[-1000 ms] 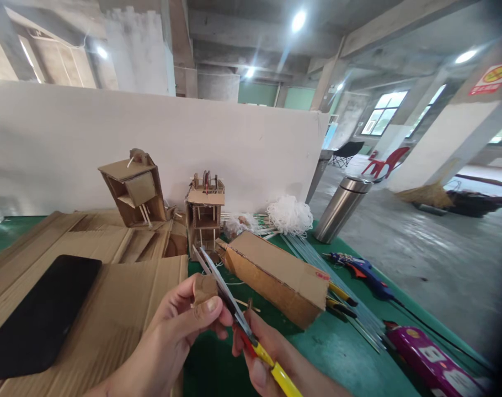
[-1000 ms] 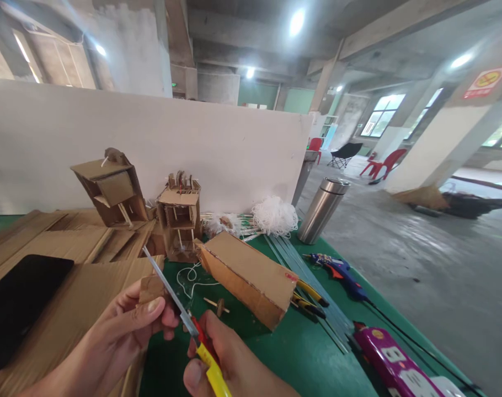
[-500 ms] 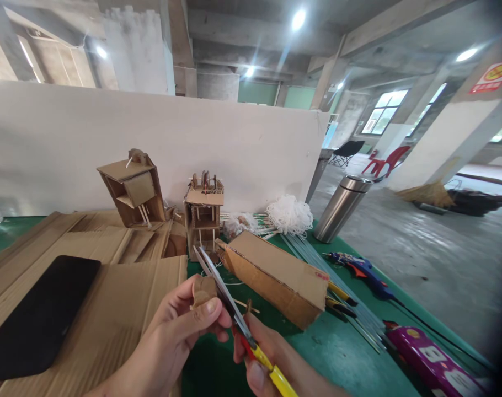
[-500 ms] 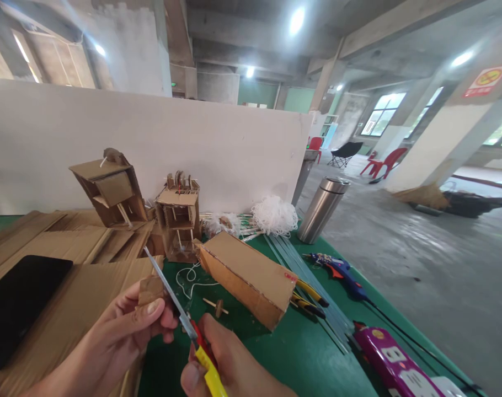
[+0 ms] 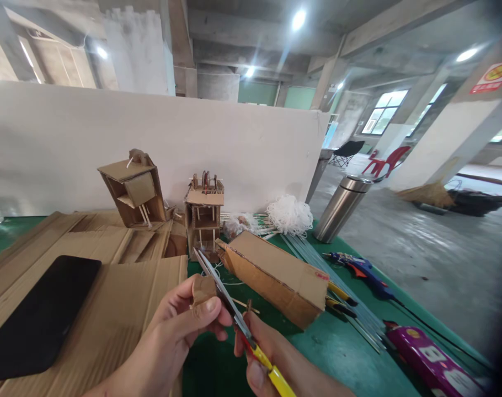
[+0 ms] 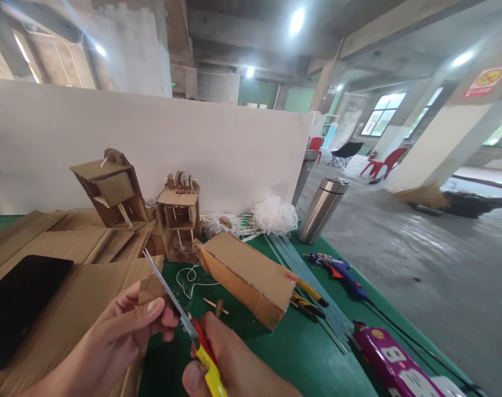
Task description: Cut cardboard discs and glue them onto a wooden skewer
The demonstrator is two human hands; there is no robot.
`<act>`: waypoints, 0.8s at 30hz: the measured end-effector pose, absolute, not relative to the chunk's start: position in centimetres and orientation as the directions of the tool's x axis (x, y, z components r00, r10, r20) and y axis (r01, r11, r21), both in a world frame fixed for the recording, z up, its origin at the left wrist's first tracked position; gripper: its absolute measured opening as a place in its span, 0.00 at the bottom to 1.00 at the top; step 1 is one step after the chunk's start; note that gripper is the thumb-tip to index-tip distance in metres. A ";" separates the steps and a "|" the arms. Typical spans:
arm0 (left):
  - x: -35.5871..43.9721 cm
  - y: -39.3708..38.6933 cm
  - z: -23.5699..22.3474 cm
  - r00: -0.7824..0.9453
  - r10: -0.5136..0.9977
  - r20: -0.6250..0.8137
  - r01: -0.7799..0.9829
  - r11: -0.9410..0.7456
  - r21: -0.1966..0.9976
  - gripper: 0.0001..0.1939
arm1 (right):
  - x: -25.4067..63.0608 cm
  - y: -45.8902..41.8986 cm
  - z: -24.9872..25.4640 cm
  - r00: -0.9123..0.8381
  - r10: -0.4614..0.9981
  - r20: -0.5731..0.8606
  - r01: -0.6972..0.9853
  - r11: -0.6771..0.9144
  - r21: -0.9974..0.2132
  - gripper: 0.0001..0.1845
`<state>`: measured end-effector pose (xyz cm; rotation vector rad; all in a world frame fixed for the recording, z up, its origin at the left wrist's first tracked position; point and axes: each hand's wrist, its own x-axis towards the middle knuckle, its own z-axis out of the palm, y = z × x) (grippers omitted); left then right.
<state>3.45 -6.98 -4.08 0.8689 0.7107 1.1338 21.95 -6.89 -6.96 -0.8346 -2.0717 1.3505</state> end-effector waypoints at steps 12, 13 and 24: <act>3.6 -6.7 -3.9 0.289 0.956 -0.046 -0.470 0.183 0.864 0.09 | 22.1 -6.6 -6.7 -0.635 0.751 0.182 0.325 0.473 -0.819 0.23; 3.5 -6.7 -3.9 0.288 0.956 -0.048 -0.465 0.184 0.866 0.09 | 22.2 -6.5 -6.7 -0.636 0.749 0.186 0.331 0.483 -0.811 0.23; 3.6 -6.8 -3.5 0.282 0.956 -0.077 -0.452 0.203 0.869 0.10 | 22.2 -6.6 -6.5 -0.663 0.739 0.119 0.295 0.404 -0.866 0.32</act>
